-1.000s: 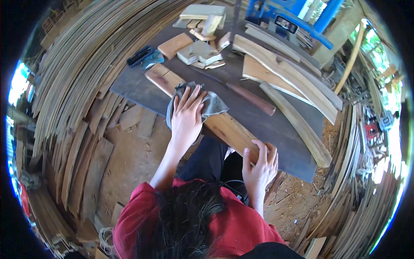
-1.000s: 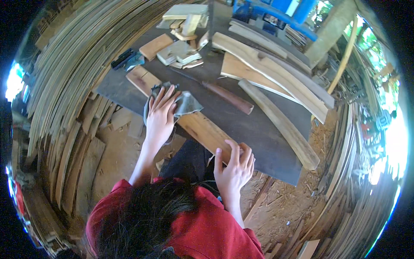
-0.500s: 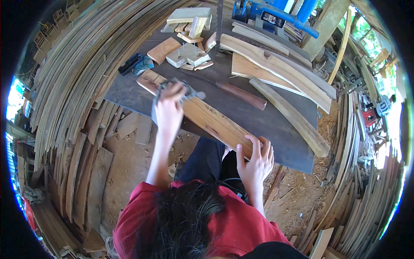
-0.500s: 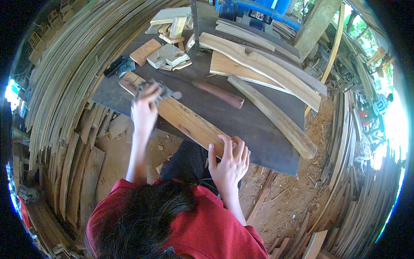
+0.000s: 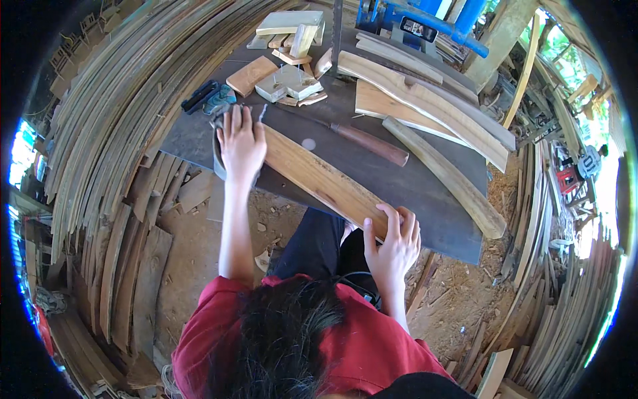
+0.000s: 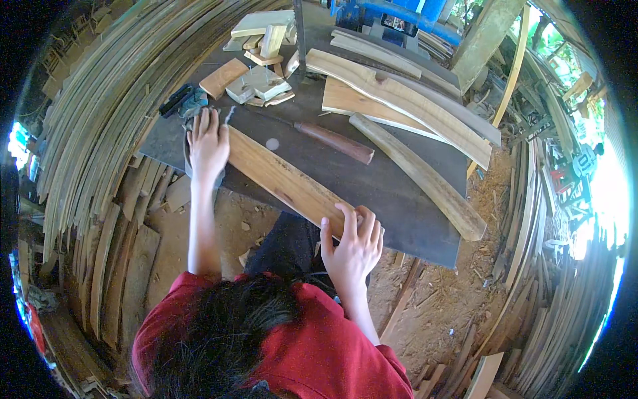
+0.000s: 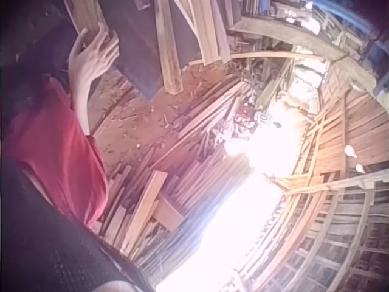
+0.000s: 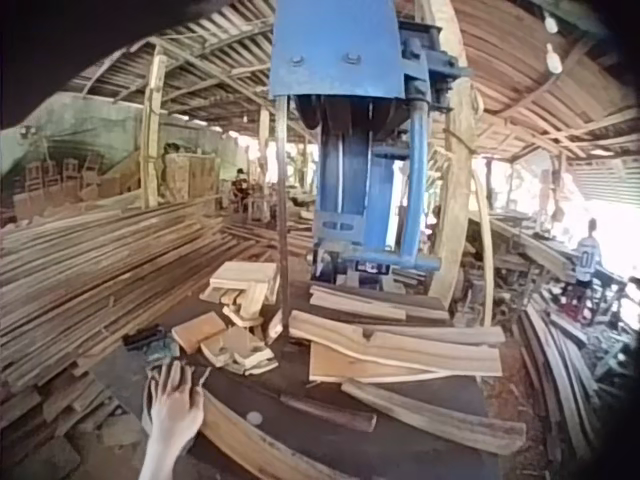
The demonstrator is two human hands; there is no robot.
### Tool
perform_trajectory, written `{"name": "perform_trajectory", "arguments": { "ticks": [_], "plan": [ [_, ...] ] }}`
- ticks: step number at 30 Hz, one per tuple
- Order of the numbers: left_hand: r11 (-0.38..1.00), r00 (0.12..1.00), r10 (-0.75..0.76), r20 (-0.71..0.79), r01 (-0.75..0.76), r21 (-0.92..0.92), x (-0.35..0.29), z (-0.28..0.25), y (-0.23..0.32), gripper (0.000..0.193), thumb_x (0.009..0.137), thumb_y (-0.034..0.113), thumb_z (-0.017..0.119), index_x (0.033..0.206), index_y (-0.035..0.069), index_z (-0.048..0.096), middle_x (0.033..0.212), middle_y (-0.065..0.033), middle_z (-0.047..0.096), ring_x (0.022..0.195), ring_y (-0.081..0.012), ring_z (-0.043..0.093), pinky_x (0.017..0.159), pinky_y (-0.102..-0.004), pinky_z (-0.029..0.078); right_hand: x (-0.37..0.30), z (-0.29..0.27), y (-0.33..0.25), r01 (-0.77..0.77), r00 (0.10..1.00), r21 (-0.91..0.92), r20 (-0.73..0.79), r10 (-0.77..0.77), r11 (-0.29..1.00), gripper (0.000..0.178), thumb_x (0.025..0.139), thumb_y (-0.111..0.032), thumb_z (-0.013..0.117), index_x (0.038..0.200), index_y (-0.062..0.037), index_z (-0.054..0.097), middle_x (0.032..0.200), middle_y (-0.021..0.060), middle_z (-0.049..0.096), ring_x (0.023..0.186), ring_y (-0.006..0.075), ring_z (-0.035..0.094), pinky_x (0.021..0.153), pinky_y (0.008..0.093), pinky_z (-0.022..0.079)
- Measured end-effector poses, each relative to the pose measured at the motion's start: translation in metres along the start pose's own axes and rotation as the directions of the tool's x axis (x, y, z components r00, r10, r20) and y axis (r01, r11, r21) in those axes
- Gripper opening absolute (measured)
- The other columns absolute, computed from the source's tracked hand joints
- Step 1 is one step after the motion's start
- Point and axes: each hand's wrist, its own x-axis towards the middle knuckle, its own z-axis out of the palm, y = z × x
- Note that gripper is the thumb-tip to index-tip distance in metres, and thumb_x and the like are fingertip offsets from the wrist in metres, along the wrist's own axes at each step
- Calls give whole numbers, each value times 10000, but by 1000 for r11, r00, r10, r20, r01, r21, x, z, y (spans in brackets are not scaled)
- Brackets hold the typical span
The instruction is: The person uses a chisel and a wooden mallet to carve a groove into a rectangular piece of wood. They repeatedly strike the chisel to deepen the cut and then use a sanding block to smooth the surface of the wood.
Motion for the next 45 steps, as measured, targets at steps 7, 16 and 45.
{"name": "perform_trajectory", "arguments": {
  "ticks": [7, 16, 45],
  "plan": [
    [918, 951, 298, 78, -263, -296, -94, -35, 75, 478, 942, 207, 449, 1391, 44, 424, 1479, -157, 352, 1373, -362, 317, 1118, -532, 222, 1, 1, 1, -4, 1000, -15, 2, 4, 1000, 283, 838, -335, 648, 1074, -181, 622, 1060, 132, 571, 974, 333, 572, 842, 428, 453],
    [994, 996, -53, 78, 60, -88, 13, 2, -22, 462, 965, 259, 370, 1362, 36, 445, 1476, -140, 369, 1388, -341, 296, 1080, -587, 256, 0, 1, 1, -5, 1000, -9, -4, 5, 1000, 282, 838, -333, 649, 1070, -176, 625, 1060, 137, 577, 978, 331, 574, 845, 429, 453],
    [973, 986, 126, 108, -102, -208, -61, -20, 43, 453, 965, 261, 428, 1396, 120, 453, 1484, -109, 373, 1393, -316, 303, 1134, -513, 205, 2, 5, 4, 34, 999, -21, -36, -35, 999, 278, 840, -319, 652, 1069, -167, 611, 1027, 119, 570, 935, 314, 569, 809, 418, 455]
  ]
}}
